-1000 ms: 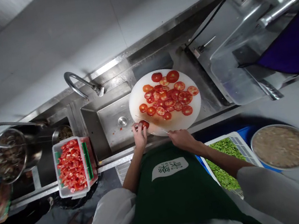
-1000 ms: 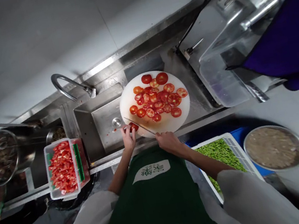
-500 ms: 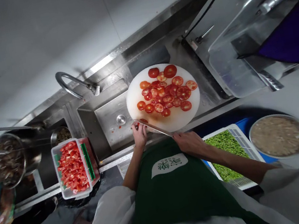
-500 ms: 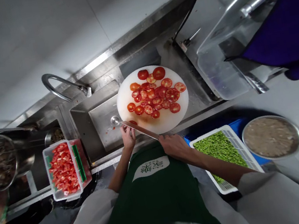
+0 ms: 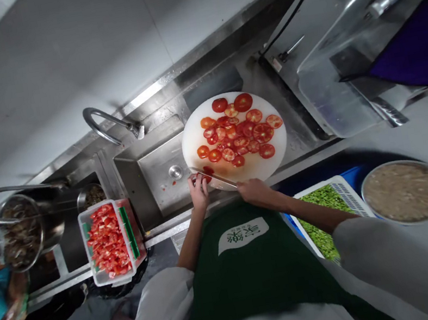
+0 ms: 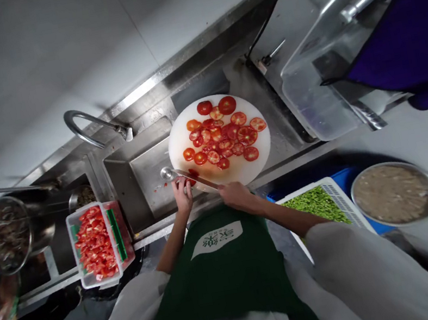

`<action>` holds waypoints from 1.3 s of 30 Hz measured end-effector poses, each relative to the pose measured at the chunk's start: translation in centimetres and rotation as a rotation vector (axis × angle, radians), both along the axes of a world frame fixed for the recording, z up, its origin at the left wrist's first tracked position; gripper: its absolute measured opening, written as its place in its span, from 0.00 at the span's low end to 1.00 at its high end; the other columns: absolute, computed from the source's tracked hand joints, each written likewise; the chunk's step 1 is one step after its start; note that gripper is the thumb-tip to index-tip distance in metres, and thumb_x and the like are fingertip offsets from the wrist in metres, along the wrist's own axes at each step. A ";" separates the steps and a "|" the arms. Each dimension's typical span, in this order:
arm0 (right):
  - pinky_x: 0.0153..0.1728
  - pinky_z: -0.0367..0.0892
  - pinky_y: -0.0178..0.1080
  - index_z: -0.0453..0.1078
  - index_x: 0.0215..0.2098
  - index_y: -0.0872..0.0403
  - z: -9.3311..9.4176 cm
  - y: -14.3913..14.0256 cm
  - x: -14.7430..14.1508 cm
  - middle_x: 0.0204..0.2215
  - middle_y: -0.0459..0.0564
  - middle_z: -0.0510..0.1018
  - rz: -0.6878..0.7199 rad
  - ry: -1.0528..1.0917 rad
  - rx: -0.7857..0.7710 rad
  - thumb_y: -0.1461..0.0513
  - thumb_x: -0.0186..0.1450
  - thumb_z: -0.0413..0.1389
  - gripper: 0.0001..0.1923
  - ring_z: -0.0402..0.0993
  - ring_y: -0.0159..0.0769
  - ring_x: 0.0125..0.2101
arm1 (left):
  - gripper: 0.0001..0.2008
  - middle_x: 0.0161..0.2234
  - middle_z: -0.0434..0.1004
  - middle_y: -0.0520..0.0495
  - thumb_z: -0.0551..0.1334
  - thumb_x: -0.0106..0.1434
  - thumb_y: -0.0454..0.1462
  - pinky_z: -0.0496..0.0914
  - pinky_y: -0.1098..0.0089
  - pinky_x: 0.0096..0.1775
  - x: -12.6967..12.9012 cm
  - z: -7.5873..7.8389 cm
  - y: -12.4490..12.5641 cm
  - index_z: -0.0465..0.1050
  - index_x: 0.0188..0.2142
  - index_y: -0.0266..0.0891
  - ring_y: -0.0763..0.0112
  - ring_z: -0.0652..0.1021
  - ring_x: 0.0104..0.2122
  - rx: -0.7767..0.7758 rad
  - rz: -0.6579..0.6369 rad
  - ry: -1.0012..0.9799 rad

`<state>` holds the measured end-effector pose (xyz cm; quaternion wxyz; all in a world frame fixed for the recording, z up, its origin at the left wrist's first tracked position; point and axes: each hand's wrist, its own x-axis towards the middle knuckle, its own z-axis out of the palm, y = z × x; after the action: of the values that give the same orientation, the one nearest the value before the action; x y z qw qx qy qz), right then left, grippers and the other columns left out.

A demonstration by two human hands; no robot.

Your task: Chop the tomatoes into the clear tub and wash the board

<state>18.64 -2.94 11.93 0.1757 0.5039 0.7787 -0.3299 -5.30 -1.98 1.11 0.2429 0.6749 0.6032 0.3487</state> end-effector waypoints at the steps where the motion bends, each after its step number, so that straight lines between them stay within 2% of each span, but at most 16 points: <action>1: 0.47 0.74 0.43 0.75 0.57 0.61 -0.3 -0.7 1.1 0.44 0.66 0.85 -0.007 -0.026 -0.019 0.67 0.76 0.44 0.20 0.85 0.50 0.46 | 0.21 0.53 0.70 0.36 0.53 0.80 0.49 0.73 0.54 0.63 0.0 0.0 0.0 0.77 0.56 0.40 0.57 0.76 0.57 0.001 0.001 -0.002; 6: 0.45 0.73 0.44 0.76 0.51 0.59 -0.8 -2.2 6.1 0.42 0.65 0.85 -0.138 -0.130 -0.043 0.57 0.82 0.40 0.24 0.85 0.52 0.46 | 0.20 0.57 0.67 0.37 0.67 0.72 0.44 0.74 0.53 0.62 0.2 0.2 1.0 0.76 0.60 0.42 0.54 0.75 0.58 -0.003 -0.105 0.063; 9: 0.44 0.71 0.42 0.75 0.52 0.59 -0.3 -2.0 7.0 0.42 0.64 0.85 -0.197 -0.183 -0.028 0.56 0.82 0.40 0.24 0.85 0.50 0.46 | 0.26 0.55 0.69 0.39 0.72 0.66 0.39 0.74 0.51 0.59 0.9 0.7 2.2 0.75 0.62 0.44 0.53 0.75 0.54 -0.028 -0.207 0.165; 12: 0.42 0.70 0.41 0.75 0.53 0.58 1.0 -2.3 6.8 0.42 0.64 0.85 -0.152 -0.213 -0.015 0.57 0.82 0.40 0.23 0.85 0.51 0.45 | 0.32 0.52 0.72 0.39 0.76 0.62 0.38 0.74 0.51 0.58 1.7 1.3 2.9 0.74 0.64 0.44 0.52 0.75 0.51 -0.056 -0.217 0.200; 13: 0.41 0.70 0.41 0.74 0.53 0.58 1.6 -2.6 6.6 0.42 0.64 0.85 -0.132 -0.218 -0.014 0.58 0.81 0.40 0.22 0.85 0.50 0.45 | 0.29 0.52 0.72 0.39 0.74 0.63 0.39 0.74 0.52 0.57 1.8 1.4 2.9 0.74 0.63 0.43 0.52 0.75 0.51 -0.046 -0.201 0.187; 16: 0.40 0.70 0.39 0.74 0.55 0.58 3.4 -3.6 5.7 0.43 0.63 0.86 -0.090 -0.195 -0.012 0.61 0.81 0.40 0.21 0.86 0.48 0.44 | 0.09 0.48 0.74 0.39 0.64 0.73 0.39 0.74 0.57 0.56 1.7 1.5 2.5 0.79 0.50 0.41 0.56 0.75 0.49 0.031 -0.184 0.136; 17: 0.40 0.70 0.39 0.74 0.55 0.57 3.8 -3.9 5.4 0.43 0.63 0.86 -0.083 -0.181 -0.012 0.61 0.81 0.40 0.21 0.86 0.49 0.44 | 0.08 0.45 0.75 0.40 0.60 0.75 0.38 0.74 0.58 0.54 1.6 1.4 2.3 0.79 0.46 0.41 0.58 0.76 0.47 0.047 -0.197 0.128; 19: 0.40 0.71 0.40 0.74 0.55 0.57 4.5 -4.1 4.9 0.43 0.64 0.86 -0.066 -0.158 -0.017 0.60 0.81 0.39 0.22 0.86 0.50 0.45 | 0.11 0.42 0.75 0.41 0.57 0.77 0.38 0.75 0.60 0.51 1.5 1.3 2.1 0.78 0.41 0.41 0.60 0.76 0.44 0.049 -0.230 0.127; 22: 0.43 0.72 0.41 0.74 0.54 0.58 4.4 -3.2 3.9 0.42 0.65 0.85 -0.040 -0.152 -0.036 0.60 0.81 0.38 0.23 0.85 0.51 0.45 | 0.12 0.42 0.77 0.41 0.55 0.78 0.39 0.76 0.60 0.52 1.4 1.0 1.9 0.78 0.42 0.42 0.61 0.78 0.44 0.030 -0.242 0.124; 26: 0.46 0.72 0.42 0.74 0.56 0.59 2.7 -0.7 2.0 0.44 0.66 0.84 0.004 -0.118 -0.032 0.62 0.80 0.40 0.22 0.84 0.50 0.47 | 0.13 0.45 0.78 0.39 0.55 0.79 0.39 0.77 0.58 0.54 1.4 0.7 1.9 0.78 0.45 0.41 0.60 0.79 0.47 0.047 -0.242 0.087; 29: 0.45 0.72 0.42 0.74 0.56 0.59 1.5 -0.4 1.8 0.45 0.66 0.84 0.007 -0.106 -0.033 0.63 0.80 0.41 0.21 0.84 0.50 0.47 | 0.13 0.45 0.79 0.38 0.55 0.79 0.40 0.77 0.57 0.54 1.4 0.6 1.7 0.79 0.45 0.40 0.60 0.80 0.47 0.070 -0.235 0.067; 32: 0.41 0.71 0.41 0.74 0.54 0.58 1.3 -2.9 4.1 0.42 0.65 0.85 -0.010 -0.140 -0.063 0.62 0.80 0.41 0.20 0.85 0.50 0.45 | 0.13 0.45 0.79 0.39 0.56 0.78 0.39 0.77 0.58 0.54 1.2 0.8 1.7 0.79 0.45 0.40 0.60 0.81 0.47 0.066 -0.227 0.046; 35: 0.37 0.69 0.39 0.76 0.53 0.56 2.1 -6.5 8.4 0.38 0.61 0.85 -0.016 -0.195 -0.100 0.62 0.79 0.44 0.18 0.86 0.48 0.40 | 0.12 0.44 0.79 0.40 0.57 0.77 0.38 0.78 0.60 0.53 0.3 1.6 2.7 0.80 0.45 0.40 0.62 0.81 0.46 0.005 -0.248 0.008; 37: 0.36 0.68 0.39 0.76 0.51 0.55 2.6 -8.3 10.9 0.36 0.60 0.85 -0.042 -0.228 -0.102 0.61 0.78 0.46 0.16 0.85 0.48 0.37 | 0.11 0.48 0.79 0.40 0.60 0.74 0.35 0.77 0.58 0.57 -0.5 2.2 4.2 0.81 0.49 0.41 0.61 0.81 0.50 -0.051 -0.338 -0.002; 39: 0.35 0.67 0.39 0.77 0.49 0.55 2.9 -9.2 12.1 0.36 0.60 0.86 -0.093 -0.251 -0.090 0.59 0.79 0.46 0.17 0.85 0.48 0.37 | 0.18 0.54 0.78 0.39 0.63 0.68 0.31 0.74 0.55 0.62 -1.2 2.6 5.9 0.81 0.55 0.43 0.59 0.79 0.55 -0.113 -0.502 0.003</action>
<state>30.76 -12.17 14.83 0.2784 0.5685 0.7108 -0.3067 -6.51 3.95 3.71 0.3585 0.7893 0.4357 0.2422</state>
